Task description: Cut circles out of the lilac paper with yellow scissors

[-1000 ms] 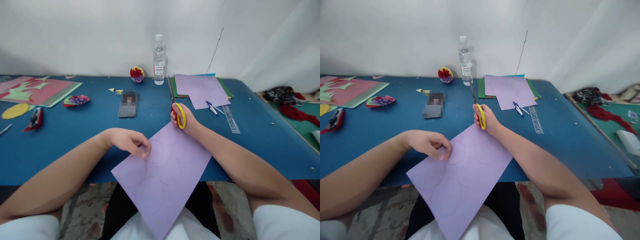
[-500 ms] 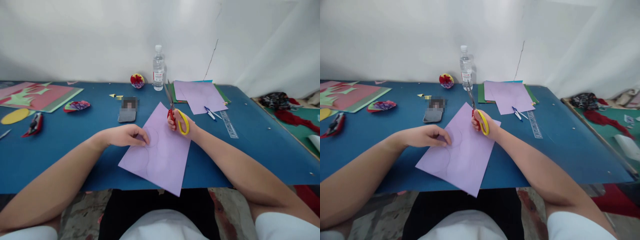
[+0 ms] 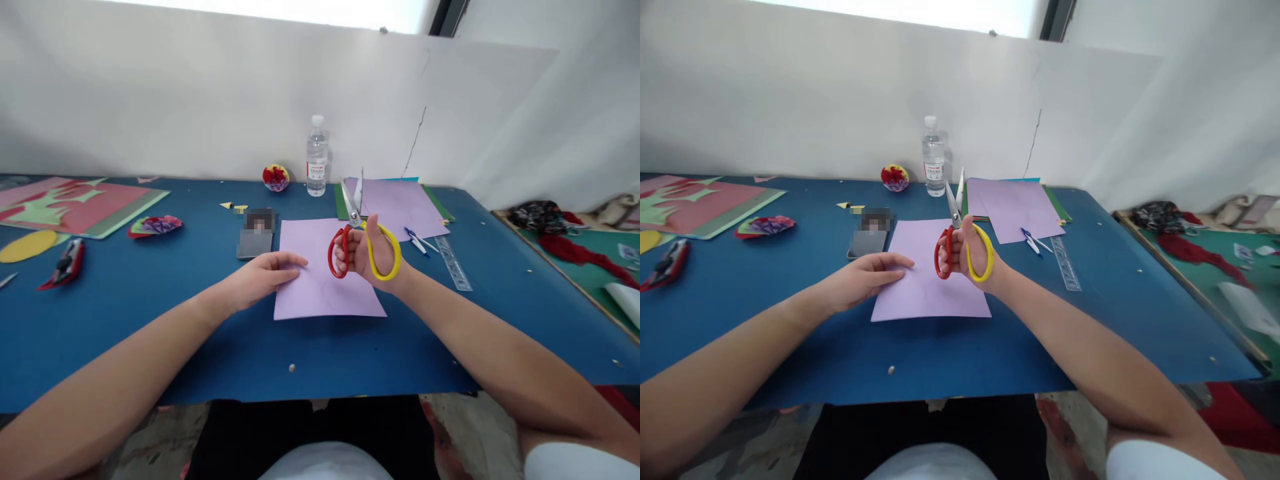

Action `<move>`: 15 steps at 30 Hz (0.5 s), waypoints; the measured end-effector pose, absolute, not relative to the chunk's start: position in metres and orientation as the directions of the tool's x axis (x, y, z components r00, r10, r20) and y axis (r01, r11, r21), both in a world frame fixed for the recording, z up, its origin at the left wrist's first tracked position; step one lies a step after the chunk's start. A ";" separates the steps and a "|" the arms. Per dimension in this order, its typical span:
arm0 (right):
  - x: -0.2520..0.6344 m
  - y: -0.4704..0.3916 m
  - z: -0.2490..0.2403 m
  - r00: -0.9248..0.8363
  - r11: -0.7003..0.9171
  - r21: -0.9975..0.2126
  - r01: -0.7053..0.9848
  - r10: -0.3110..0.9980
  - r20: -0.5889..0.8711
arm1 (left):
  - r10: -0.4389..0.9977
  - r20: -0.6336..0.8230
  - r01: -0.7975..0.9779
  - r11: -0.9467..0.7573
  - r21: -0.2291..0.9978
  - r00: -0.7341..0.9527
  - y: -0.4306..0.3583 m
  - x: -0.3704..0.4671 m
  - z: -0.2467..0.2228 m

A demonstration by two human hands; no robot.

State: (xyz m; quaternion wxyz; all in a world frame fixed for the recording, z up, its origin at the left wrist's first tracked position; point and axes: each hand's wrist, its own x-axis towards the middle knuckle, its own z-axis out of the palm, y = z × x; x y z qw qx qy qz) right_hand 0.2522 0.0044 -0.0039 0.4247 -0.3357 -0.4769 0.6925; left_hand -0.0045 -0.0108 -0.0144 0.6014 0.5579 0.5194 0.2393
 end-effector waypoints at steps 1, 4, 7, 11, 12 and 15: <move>0.254 0.003 -0.005 -0.388 -0.183 -0.947 -0.263 0.919 -0.070 | 0.857 -0.376 0.286 0.284 0.915 0.352 -0.011 -0.004 -0.015; 0.259 0.000 -0.016 -0.324 -0.166 -0.951 -0.262 0.943 -0.075 | 0.823 -0.430 0.279 0.343 0.897 0.372 -0.012 -0.002 -0.015; 0.264 -0.004 -0.029 -0.283 -0.162 -0.949 -0.272 0.956 -0.082 | 0.790 -0.473 0.257 0.400 0.880 0.390 -0.014 0.000 -0.015; 0.269 -0.010 -0.042 -0.290 -0.192 -0.949 -0.249 0.950 -0.116 | 0.720 -0.529 0.227 0.481 0.847 0.449 -0.017 0.002 -0.016; 0.270 -0.011 -0.044 -0.303 -0.197 -0.949 -0.245 0.946 -0.118 | 0.707 -0.533 0.234 0.482 0.844 0.465 -0.017 0.003 -0.017; 0.271 -0.014 -0.048 -0.344 -0.210 -0.944 -0.254 0.932 -0.114 | 0.696 -0.521 0.294 0.431 0.853 0.494 -0.017 0.005 -0.023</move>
